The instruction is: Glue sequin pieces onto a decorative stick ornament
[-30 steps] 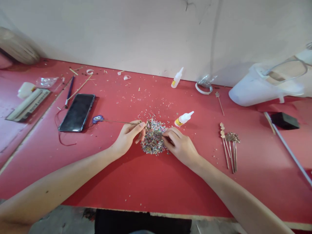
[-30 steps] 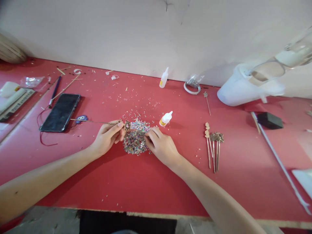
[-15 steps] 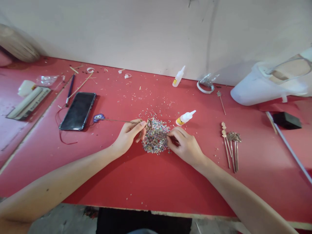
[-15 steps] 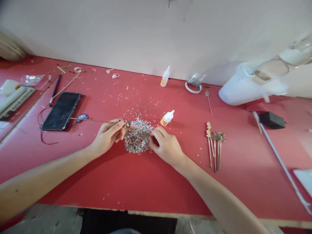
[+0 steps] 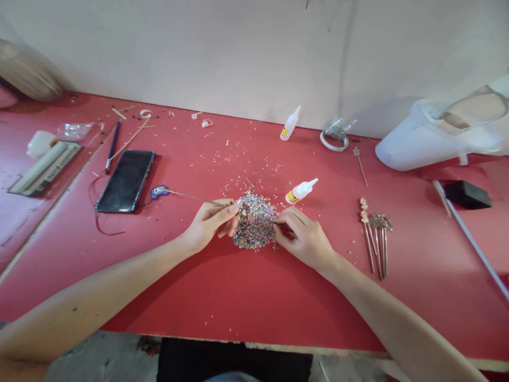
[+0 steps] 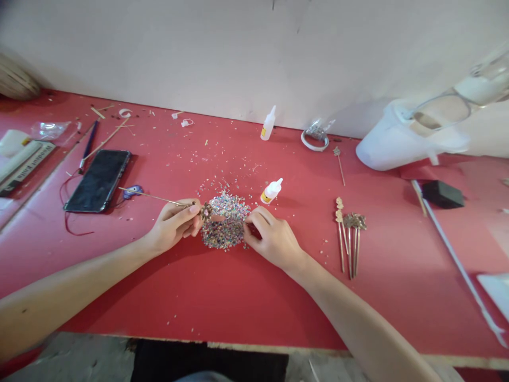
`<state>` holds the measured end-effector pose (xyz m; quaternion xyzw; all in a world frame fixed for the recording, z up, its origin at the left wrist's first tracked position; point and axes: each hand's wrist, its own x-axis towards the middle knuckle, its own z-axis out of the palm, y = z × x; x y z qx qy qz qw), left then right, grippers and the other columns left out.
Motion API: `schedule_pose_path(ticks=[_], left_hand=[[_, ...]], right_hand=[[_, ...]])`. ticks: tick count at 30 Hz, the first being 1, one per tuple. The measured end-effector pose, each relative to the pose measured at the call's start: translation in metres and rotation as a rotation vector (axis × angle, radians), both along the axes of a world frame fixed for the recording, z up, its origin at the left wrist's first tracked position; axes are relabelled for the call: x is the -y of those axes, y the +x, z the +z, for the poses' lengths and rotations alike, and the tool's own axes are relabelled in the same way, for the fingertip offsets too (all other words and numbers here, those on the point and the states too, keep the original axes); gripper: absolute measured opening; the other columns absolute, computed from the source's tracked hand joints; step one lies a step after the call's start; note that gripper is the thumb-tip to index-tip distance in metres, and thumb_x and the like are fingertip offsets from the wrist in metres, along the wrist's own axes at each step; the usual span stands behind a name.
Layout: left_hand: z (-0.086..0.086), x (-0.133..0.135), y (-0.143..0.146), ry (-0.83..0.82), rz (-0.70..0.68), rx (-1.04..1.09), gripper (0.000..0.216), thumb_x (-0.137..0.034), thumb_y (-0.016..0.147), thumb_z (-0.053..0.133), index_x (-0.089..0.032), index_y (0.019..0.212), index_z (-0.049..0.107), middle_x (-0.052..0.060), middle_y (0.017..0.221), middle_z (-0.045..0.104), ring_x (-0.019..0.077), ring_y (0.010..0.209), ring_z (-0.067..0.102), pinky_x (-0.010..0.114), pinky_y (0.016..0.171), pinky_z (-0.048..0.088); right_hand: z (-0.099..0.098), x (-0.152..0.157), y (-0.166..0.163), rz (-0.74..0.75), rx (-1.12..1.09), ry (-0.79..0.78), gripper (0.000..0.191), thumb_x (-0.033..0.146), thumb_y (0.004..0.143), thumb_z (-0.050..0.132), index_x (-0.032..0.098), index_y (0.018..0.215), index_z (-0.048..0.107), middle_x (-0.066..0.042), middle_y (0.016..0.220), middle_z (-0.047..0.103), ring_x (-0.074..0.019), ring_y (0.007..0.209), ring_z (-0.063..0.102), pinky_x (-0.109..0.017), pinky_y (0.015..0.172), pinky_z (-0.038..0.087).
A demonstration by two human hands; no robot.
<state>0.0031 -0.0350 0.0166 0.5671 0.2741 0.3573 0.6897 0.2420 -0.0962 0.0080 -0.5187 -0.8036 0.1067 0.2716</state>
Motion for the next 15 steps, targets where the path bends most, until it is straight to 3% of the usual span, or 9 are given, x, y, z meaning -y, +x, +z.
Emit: schedule_pose_path(ticks=[4,9,15], left_hand=[[-0.0001,0.0018,-0.0021,-0.001,-0.139,-0.02,0.044,-0.04,0.095,0.054,-0.013,0.061,0.06,0.001,0.06,0.053,0.006,0.05,0.048,0.018,0.043,0.035],[-0.0017,0.0024,-0.0022,0.047,-0.026,-0.045,0.047,-0.039,0.097,0.052,-0.013,0.058,0.058,0.001,0.06,0.054,0.0045,0.048,0.046,0.018,0.044,0.033],[0.0039,0.0039,0.0022,0.122,0.091,-0.146,0.049,-0.037,0.097,0.05,-0.013,0.055,0.055,-0.001,0.058,0.05,0.0027,0.045,0.041,0.018,0.044,0.032]], right_hand=[[-0.001,-0.0002,0.0003,0.047,0.032,-0.019,0.006,0.019,0.089,0.051,0.019,0.09,0.057,-0.005,0.086,0.062,-0.0125,0.067,0.059,-0.023,0.058,0.048],[0.0005,-0.0007,0.0003,-0.016,0.015,-0.014,0.007,0.02,0.09,0.051,0.019,0.084,0.055,-0.004,0.081,0.061,-0.0125,0.065,0.058,-0.024,0.058,0.048],[0.0008,-0.0005,-0.0003,0.076,0.044,-0.014,0.008,0.018,0.09,0.051,0.018,0.086,0.057,-0.004,0.082,0.061,-0.0113,0.065,0.059,-0.021,0.058,0.047]])
